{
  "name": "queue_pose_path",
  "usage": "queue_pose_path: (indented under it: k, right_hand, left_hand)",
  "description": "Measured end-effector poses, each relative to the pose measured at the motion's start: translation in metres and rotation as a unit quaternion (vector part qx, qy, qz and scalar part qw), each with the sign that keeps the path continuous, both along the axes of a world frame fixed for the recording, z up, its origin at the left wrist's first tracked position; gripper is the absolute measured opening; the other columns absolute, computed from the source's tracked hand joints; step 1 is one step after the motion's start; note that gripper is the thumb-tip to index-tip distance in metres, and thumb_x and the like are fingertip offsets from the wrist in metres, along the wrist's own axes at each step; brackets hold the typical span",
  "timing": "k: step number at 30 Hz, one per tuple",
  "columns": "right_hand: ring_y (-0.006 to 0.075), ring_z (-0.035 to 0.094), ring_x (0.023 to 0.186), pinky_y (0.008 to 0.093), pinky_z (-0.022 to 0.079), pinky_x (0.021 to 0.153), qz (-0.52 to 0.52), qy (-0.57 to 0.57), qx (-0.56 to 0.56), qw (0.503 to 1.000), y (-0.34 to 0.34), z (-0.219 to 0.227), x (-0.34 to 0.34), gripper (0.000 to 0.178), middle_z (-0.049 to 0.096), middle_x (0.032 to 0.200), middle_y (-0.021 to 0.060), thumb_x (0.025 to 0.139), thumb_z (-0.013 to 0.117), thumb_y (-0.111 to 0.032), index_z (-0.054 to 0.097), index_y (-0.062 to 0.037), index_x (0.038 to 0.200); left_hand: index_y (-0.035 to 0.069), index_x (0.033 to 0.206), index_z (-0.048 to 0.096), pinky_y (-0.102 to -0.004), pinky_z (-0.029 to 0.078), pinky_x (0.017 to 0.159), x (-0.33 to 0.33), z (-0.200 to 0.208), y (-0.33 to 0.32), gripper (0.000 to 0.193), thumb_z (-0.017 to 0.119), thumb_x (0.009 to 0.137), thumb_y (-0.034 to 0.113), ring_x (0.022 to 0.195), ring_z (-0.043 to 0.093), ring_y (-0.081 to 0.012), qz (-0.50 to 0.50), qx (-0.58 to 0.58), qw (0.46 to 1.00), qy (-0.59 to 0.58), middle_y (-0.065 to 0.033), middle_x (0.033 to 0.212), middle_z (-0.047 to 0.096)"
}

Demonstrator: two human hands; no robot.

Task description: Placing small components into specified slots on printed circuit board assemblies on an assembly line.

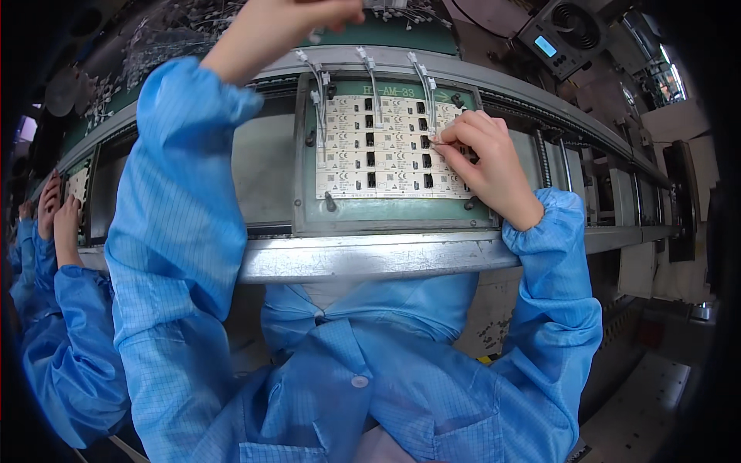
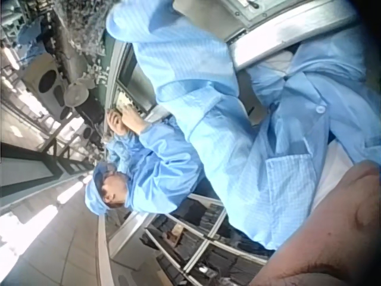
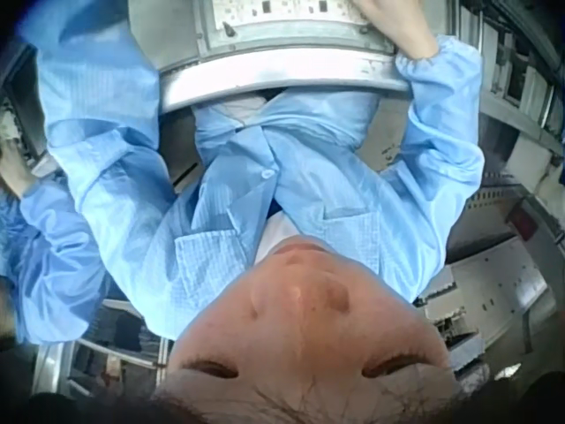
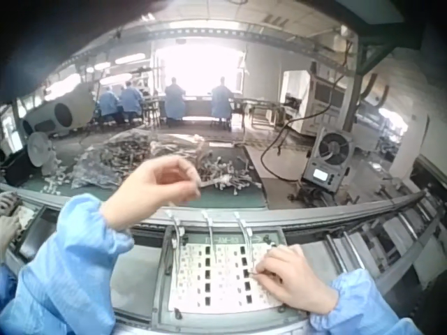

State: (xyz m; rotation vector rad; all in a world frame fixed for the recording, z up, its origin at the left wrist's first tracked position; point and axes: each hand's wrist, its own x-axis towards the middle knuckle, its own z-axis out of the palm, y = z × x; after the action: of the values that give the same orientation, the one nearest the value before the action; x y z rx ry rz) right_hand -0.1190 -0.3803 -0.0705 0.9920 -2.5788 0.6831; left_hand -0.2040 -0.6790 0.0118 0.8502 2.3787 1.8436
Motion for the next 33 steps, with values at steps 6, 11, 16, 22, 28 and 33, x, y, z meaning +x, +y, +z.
queue_pose_path:
  k: [6, 11, 16, 22, 28, 33]
  right_hand:
    - [0.0206, 0.057, 0.084, 0.0344, 0.037, 0.082, 0.022, 0.074, 0.045, 0.996, -0.013, 0.009, 0.006, 0.009, 0.060, 0.087, 0.0019, 0.086, 0.074, -0.007, 0.068, -0.0064, 0.093]
    - [0.0226, 0.057, 0.090, 0.0369, 0.040, 0.087, 0.064, 0.073, 0.133, 0.986, -0.010, 0.022, 0.015, 0.013, 0.060, 0.090, 0.0045, 0.087, 0.073, -0.014, 0.070, -0.0052, 0.096]
    - [0.0303, 0.063, 0.089, 0.0430, 0.049, 0.079, 0.064, 0.048, 0.202, 0.976, -0.018, 0.051, -0.049, 0.015, 0.064, 0.088, 0.0132, 0.090, 0.068, -0.018, 0.073, -0.0052, 0.096]
    - [0.0367, 0.070, 0.092, 0.0435, 0.056, 0.082, -0.152, 0.061, 0.037, 0.986, -0.025, 0.015, -0.190, 0.025, 0.073, 0.099, 0.0159, 0.090, 0.070, -0.022, 0.070, -0.0059, 0.109]
    - [0.0372, 0.071, 0.091, 0.0450, 0.056, 0.083, -0.207, 0.087, 0.061, 0.973, -0.057, -0.014, -0.222, 0.031, 0.075, 0.100, 0.0152, 0.089, 0.072, -0.032, 0.070, -0.0071, 0.108]
    - [0.0285, 0.074, 0.082, 0.0380, 0.057, 0.076, -0.161, 0.021, -0.135, 0.978, -0.061, 0.029, -0.201, 0.022, 0.073, 0.087, 0.0208, 0.084, 0.068, -0.018, 0.070, 0.0032, 0.090]
  left_hand:
    - [0.002, 0.110, 0.069, -0.0242, 0.052, 0.075, 0.059, -0.035, -0.041, 0.015, 0.068, 0.097, 0.010, 0.083, 0.066, -0.0119, 0.020, -0.044, 0.996, 0.076, -0.0027, 0.096, 0.071]
    - [0.007, 0.115, 0.068, -0.0322, 0.050, 0.074, 0.107, -0.025, -0.038, 0.024, 0.068, 0.090, 0.004, 0.081, 0.067, -0.0202, 0.175, -0.237, 0.906, 0.306, -0.0070, 0.089, 0.070]
    - [0.009, 0.100, 0.063, -0.0399, 0.043, 0.079, 0.136, -0.050, -0.032, 0.020, 0.063, 0.081, 0.012, 0.088, 0.060, -0.0204, 0.185, -0.410, 0.765, 0.462, -0.0017, 0.087, 0.061]
    - [0.011, 0.096, 0.066, -0.0401, 0.042, 0.085, 0.151, -0.076, -0.012, 0.015, 0.064, 0.081, 0.013, 0.087, 0.059, -0.0213, 0.115, -0.403, 0.822, 0.386, -0.0007, 0.087, 0.063]
    - [0.010, 0.091, 0.070, -0.0404, 0.040, 0.085, 0.154, -0.064, -0.018, 0.010, 0.070, 0.082, 0.008, 0.090, 0.062, -0.0214, 0.151, -0.359, 0.870, 0.303, -0.0018, 0.086, 0.069]
    - [0.012, 0.093, 0.073, -0.0361, 0.038, 0.084, 0.153, -0.030, -0.036, 0.017, 0.078, 0.080, 0.003, 0.093, 0.065, -0.0214, 0.277, -0.248, 0.832, 0.413, -0.0008, 0.092, 0.073]
